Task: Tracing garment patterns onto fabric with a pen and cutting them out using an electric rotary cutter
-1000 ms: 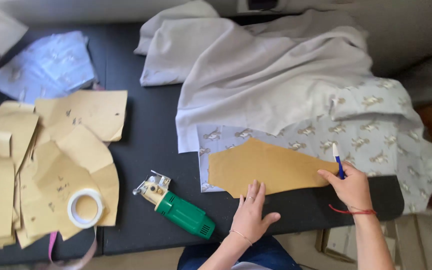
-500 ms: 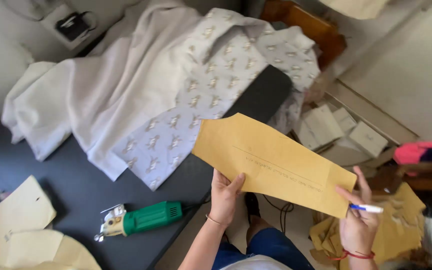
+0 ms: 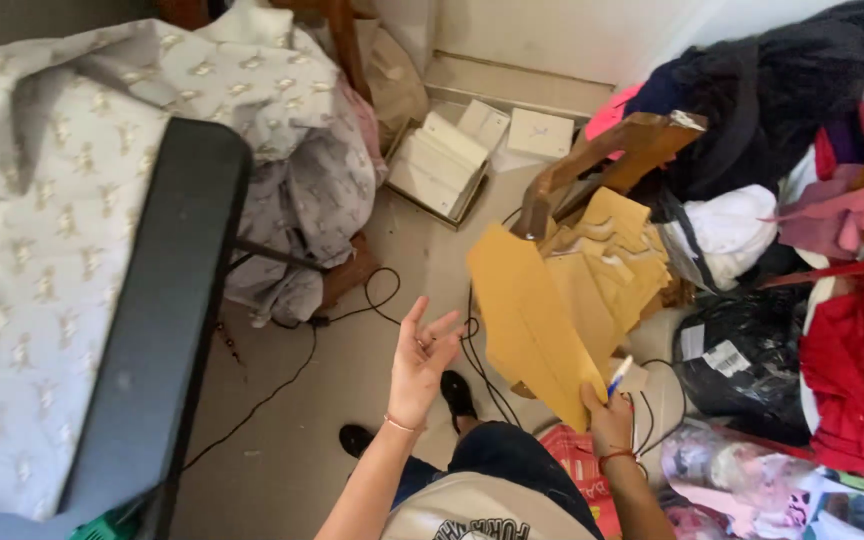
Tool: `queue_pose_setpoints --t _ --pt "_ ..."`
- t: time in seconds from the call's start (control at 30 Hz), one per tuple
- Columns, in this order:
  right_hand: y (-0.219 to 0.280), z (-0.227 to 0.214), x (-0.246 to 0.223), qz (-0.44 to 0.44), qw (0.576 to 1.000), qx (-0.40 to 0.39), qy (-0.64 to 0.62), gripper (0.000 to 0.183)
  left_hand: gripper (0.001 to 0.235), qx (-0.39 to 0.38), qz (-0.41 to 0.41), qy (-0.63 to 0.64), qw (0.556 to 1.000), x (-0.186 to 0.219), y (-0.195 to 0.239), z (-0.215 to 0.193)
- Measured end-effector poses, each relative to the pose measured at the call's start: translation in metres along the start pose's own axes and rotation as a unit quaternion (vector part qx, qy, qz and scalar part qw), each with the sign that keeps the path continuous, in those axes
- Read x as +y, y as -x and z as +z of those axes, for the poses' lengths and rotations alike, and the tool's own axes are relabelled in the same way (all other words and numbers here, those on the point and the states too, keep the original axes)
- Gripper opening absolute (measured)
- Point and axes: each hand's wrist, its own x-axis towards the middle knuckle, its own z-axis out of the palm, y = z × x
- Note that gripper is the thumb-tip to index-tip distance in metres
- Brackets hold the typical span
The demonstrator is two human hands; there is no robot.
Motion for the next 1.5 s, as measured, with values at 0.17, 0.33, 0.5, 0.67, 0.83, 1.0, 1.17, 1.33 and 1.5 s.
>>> queue_pose_setpoints --t 0.17,0.33,0.5,0.67,0.83,1.0,1.17,1.33,1.5 --pt "-0.020 -0.057 0.106 0.239 0.959 0.149 -0.020 0.034 0.046 0.020 0.026 -0.066 0.997 -0.014 -0.005 0.031" --pt "-0.061 -0.057 0.163 0.249 0.954 0.165 0.002 0.033 0.046 0.119 -0.006 -0.060 0.991 -0.016 0.004 0.020" --pt "-0.092 -0.032 0.178 0.189 0.976 0.086 -0.071 0.062 0.041 0.210 0.011 -0.104 0.972 -0.017 0.032 -0.006" --pt "-0.216 -0.027 0.355 0.214 0.769 -0.182 0.575 0.056 0.039 0.238 0.041 -0.094 0.966 -0.049 0.060 -0.064" --pt "-0.093 0.117 0.035 0.169 0.983 -0.054 -0.048 0.028 0.029 0.261 -0.023 -0.121 0.957 -0.035 0.082 -0.090" --pt "0.101 0.196 -0.176 -0.135 0.838 -0.513 0.124 0.024 0.048 0.243 -0.015 -0.093 0.966 -0.031 0.092 -0.125" --pt "0.255 0.285 -0.255 -0.439 0.521 -0.708 0.186 0.027 0.017 0.360 0.220 -0.025 0.906 0.039 0.136 -0.195" --pt "0.371 0.371 -0.234 -0.585 0.471 -0.640 0.164 0.034 0.020 0.635 0.235 -0.031 0.735 0.061 0.219 -0.318" --pt "0.443 0.431 -0.194 -0.750 0.364 -0.511 0.210 0.068 0.039 0.788 0.118 -0.198 0.571 0.035 0.292 -0.401"
